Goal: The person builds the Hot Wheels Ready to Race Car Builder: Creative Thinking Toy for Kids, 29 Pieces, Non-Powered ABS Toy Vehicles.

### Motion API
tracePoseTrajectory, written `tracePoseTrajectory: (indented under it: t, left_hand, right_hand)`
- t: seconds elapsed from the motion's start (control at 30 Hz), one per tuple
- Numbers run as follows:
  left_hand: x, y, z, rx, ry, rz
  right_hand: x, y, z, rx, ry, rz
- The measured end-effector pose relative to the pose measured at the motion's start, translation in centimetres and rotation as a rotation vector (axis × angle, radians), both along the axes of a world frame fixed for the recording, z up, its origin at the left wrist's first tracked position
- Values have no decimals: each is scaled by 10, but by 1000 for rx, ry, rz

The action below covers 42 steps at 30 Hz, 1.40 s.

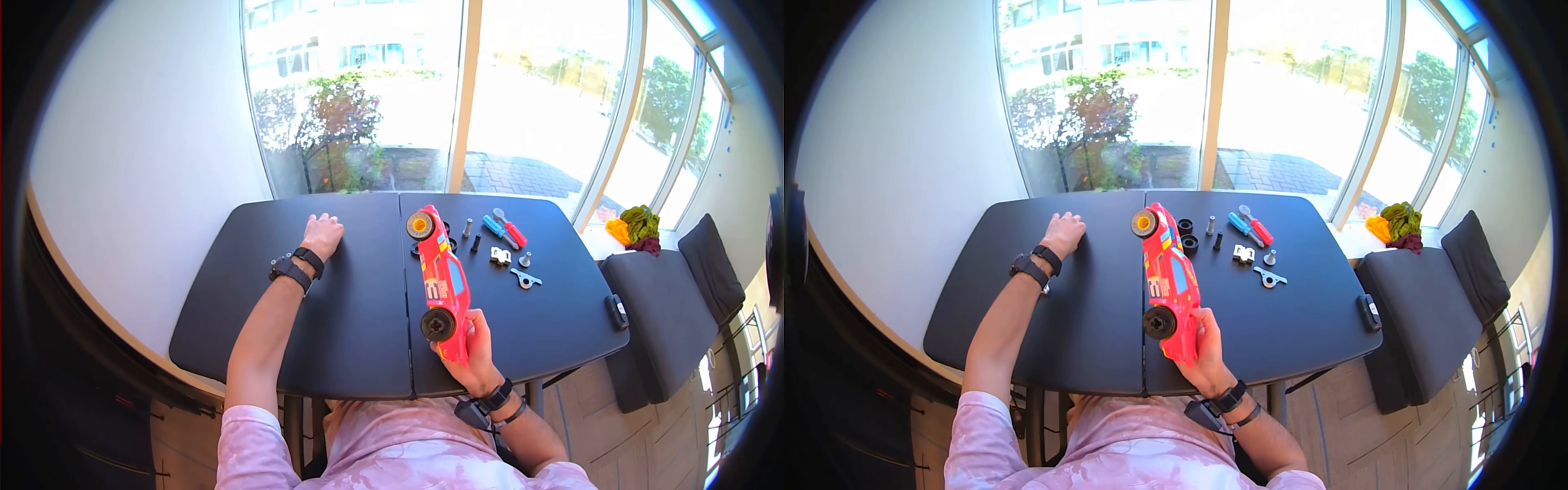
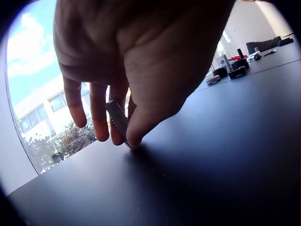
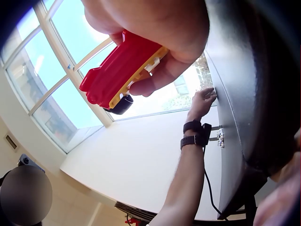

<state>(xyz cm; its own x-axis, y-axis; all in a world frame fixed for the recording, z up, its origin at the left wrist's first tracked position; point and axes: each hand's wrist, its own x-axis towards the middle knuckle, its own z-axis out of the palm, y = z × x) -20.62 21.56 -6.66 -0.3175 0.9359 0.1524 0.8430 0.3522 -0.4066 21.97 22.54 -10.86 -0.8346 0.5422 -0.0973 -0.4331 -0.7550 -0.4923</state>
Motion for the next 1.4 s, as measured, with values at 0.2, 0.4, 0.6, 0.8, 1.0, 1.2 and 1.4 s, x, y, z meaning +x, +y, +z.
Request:
tracePoseTrajectory:
  t: [0.2, 0.4, 0.6, 0.8, 1.0, 1.2, 1.4]
  left_hand:
    - [-7, -3, 1, 232, -105, -55]
    - [71, -35, 87, 742, -787, -207]
    - [135, -55, 121, 1052, -1288, -641]
    - [182, -74, 130, 916, -1365, -715]
    - [182, -68, 124, 907, -1063, -761]
    - [190, -71, 126, 868, -906, -732]
    - [192, -59, 116, 933, -1069, -781]
  right_hand:
    - [0, 2, -2, 24, -7, 16]
    - [1, 1, 2, 26, -20, 16]
    - [1, -1, 5, 29, -21, 8]
    - [1, 0, 2, 38, 3, 22]
    - [0, 1, 0, 30, -6, 5]
    - [-1, 1, -1, 21, -22, -4]
    - [-1, 1, -1, 65, -30, -9]
